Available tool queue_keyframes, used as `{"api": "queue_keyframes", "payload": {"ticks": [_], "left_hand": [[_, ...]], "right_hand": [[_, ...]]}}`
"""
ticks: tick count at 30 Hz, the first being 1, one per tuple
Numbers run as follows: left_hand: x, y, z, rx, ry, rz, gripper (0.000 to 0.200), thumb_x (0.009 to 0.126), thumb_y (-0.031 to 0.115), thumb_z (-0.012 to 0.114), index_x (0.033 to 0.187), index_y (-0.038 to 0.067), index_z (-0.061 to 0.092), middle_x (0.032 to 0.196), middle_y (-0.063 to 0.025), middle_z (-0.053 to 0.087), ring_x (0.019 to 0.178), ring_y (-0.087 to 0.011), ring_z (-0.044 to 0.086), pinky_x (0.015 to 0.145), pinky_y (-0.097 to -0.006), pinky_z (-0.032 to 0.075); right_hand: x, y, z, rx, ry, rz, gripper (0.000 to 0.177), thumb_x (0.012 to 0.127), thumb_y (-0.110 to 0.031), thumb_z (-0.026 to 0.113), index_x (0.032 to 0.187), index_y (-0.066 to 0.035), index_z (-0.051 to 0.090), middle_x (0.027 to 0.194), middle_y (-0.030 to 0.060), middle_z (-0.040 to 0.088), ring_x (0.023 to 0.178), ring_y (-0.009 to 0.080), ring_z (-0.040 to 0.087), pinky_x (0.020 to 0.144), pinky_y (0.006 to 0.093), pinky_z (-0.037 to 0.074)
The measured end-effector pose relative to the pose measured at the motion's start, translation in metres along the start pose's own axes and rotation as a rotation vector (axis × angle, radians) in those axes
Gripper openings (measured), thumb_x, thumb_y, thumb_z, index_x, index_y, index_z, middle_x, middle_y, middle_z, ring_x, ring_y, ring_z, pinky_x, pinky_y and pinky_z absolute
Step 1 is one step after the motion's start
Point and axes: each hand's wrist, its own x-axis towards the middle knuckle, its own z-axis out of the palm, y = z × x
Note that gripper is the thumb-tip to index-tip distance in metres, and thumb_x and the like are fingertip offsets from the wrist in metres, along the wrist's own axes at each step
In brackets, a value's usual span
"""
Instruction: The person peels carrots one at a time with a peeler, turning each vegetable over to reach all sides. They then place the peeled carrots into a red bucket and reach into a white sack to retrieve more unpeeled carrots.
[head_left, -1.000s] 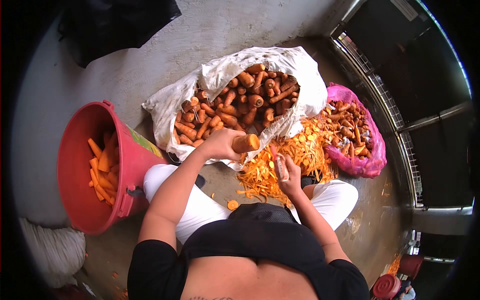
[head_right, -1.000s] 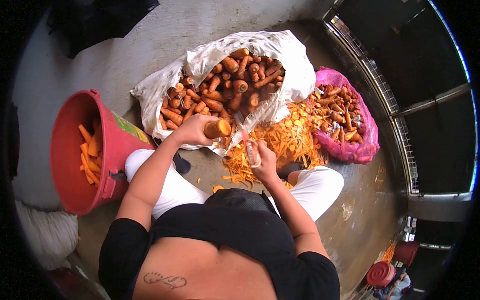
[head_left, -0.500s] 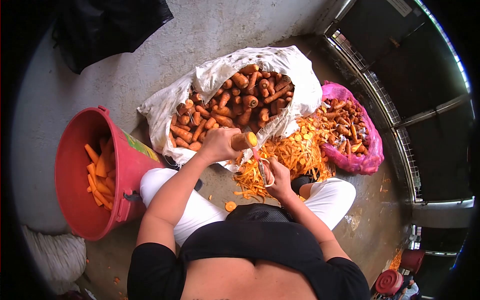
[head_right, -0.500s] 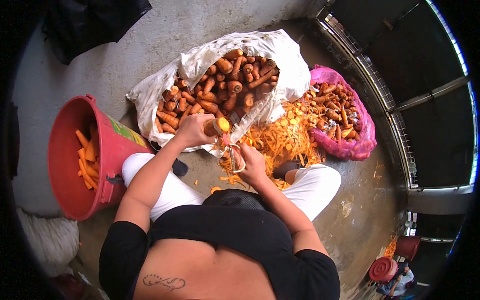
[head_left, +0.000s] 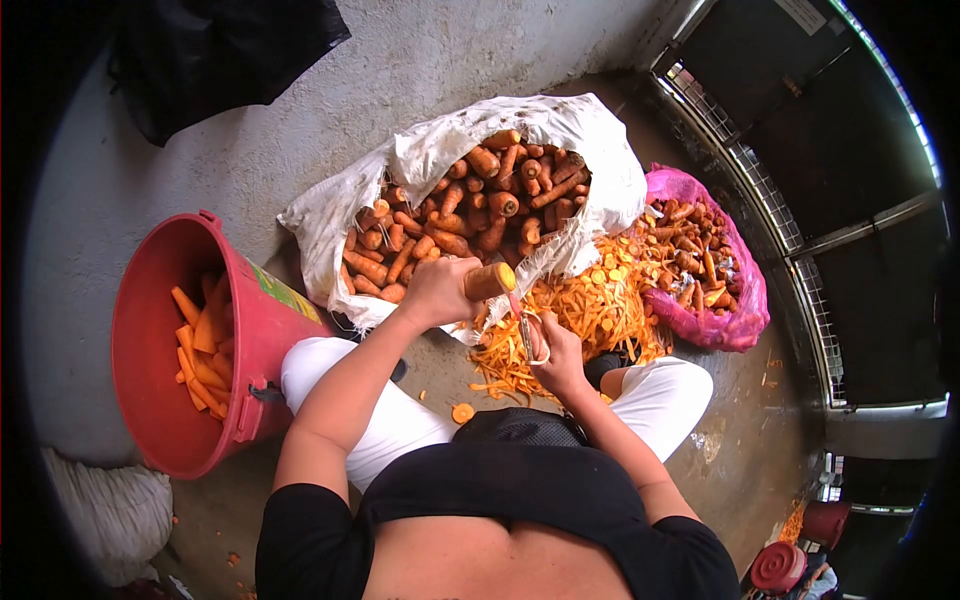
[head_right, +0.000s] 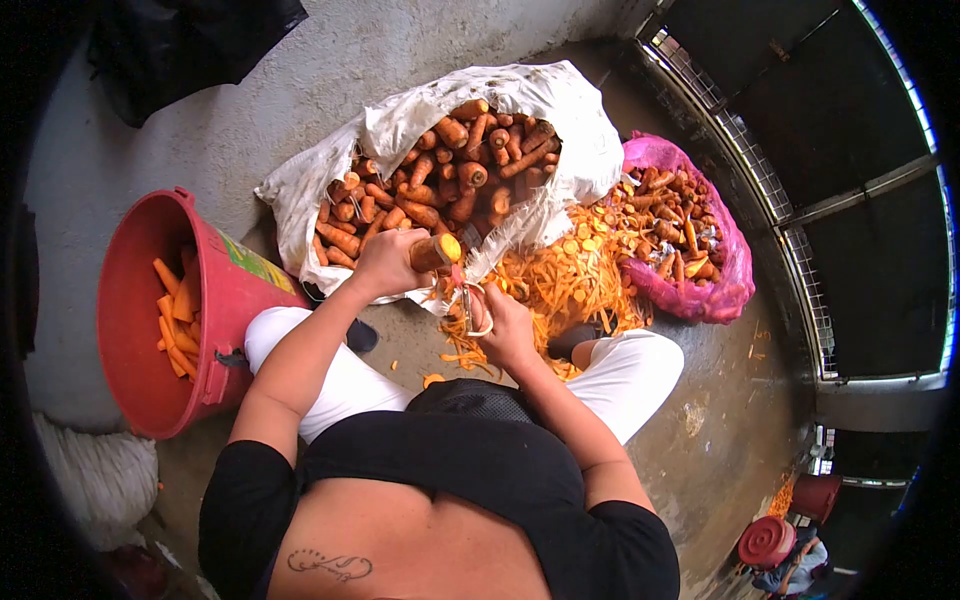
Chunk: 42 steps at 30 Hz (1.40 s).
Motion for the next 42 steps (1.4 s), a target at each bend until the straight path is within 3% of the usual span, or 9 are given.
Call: {"api": "queue_keyframes", "payload": {"ticks": [10,13,25,27,29,31,32,37,42], "left_hand": [[-0.003,-0.004,0.015,0.045,0.229,0.099,0.030,0.060,0.025,0.070,0.087,0.012,0.064,0.080,-0.0119,0.067,0.075,-0.0326,0.065,0.067,-0.0425,0.051],[-0.006,-0.004,0.014,-0.083,0.028,-0.033,0.035,0.058,0.029,0.071,0.087,0.012,0.065,0.077,-0.0121,0.067,0.075,-0.0327,0.065,0.067,-0.0419,0.052],[-0.007,-0.014,0.017,-0.246,-0.197,-0.097,0.045,0.055,0.029,0.073,0.095,0.009,0.066,0.080,-0.0148,0.068,0.077,-0.0284,0.067,0.070,-0.0363,0.052],[-0.006,-0.027,0.028,-0.349,-0.258,-0.077,0.043,0.055,0.023,0.073,0.094,0.006,0.065,0.079,-0.0104,0.068,0.074,-0.0223,0.066,0.069,-0.0330,0.051],[-0.010,-0.022,0.028,-0.577,-0.330,-0.057,0.039,0.055,0.016,0.073,0.091,0.004,0.064,0.078,-0.0052,0.066,0.072,-0.0154,0.062,0.068,-0.0295,0.048],[-0.013,-0.011,0.014,-0.922,-0.399,-0.038,0.032,0.056,0.009,0.073,0.086,0.002,0.063,0.077,0.0007,0.062,0.069,-0.0077,0.055,0.067,-0.0260,0.045],[-0.013,-0.019,0.013,-0.862,-0.435,-0.051,0.037,0.057,0.007,0.072,0.092,0.002,0.062,0.077,0.0045,0.059,0.071,-0.0057,0.052,0.068,-0.0226,0.043],[-0.016,-0.007,-0.002,-0.720,-0.222,0.109,0.033,0.059,0.004,0.070,0.092,0.004,0.063,0.081,0.0001,0.063,0.074,-0.0088,0.058,0.068,-0.0250,0.046],[-0.011,-0.009,0.008,-0.467,0.090,0.331,0.032,0.057,0.005,0.073,0.087,0.007,0.063,0.083,-0.0056,0.065,0.075,-0.0189,0.064,0.069,-0.0301,0.051]], "right_hand": [[0.002,0.004,-0.001,0.002,0.006,0.062,0.015,0.090,-0.017,0.055,0.094,-0.002,0.054,0.069,0.0198,0.058,0.067,0.0388,0.061,0.058,0.0394,0.047],[0.005,0.015,-0.002,-0.082,0.006,0.023,0.017,0.090,-0.019,0.056,0.094,-0.002,0.056,0.069,0.0199,0.059,0.067,0.0388,0.061,0.059,0.0397,0.047],[0.007,0.034,-0.007,-0.106,-0.089,0.001,0.022,0.090,-0.023,0.057,0.098,-0.003,0.058,0.075,0.0226,0.061,0.071,0.0408,0.062,0.060,0.0414,0.048],[0.005,0.047,-0.001,-0.135,-0.091,0.018,0.023,0.090,-0.025,0.057,0.099,-0.004,0.057,0.074,0.0229,0.061,0.071,0.0411,0.062,0.060,0.0426,0.047],[0.005,0.074,-0.004,-0.111,-0.188,0.362,0.033,0.091,-0.036,0.055,0.098,-0.005,0.056,0.073,0.0227,0.061,0.069,0.0418,0.060,0.060,0.0445,0.046],[-0.014,0.114,-0.013,-0.319,-0.190,0.334,0.031,0.090,-0.036,0.053,0.091,-0.005,0.056,0.077,0.0219,0.063,0.074,0.0397,0.062,0.064,0.0480,0.047],[-0.020,0.131,-0.017,-0.285,-0.147,0.351,0.029,0.089,-0.034,0.054,0.091,-0.005,0.057,0.078,0.0222,0.063,0.075,0.0403,0.062,0.064,0.0478,0.047],[-0.029,0.115,-0.023,-0.041,0.122,0.295,0.020,0.085,-0.020,0.053,0.094,-0.002,0.057,0.078,0.0260,0.060,0.077,0.0457,0.058,0.064,0.0471,0.046],[-0.024,0.076,-0.026,-0.011,0.062,0.241,0.022,0.089,-0.021,0.053,0.097,-0.001,0.056,0.075,0.0238,0.059,0.072,0.0431,0.059,0.061,0.0430,0.047]]}}
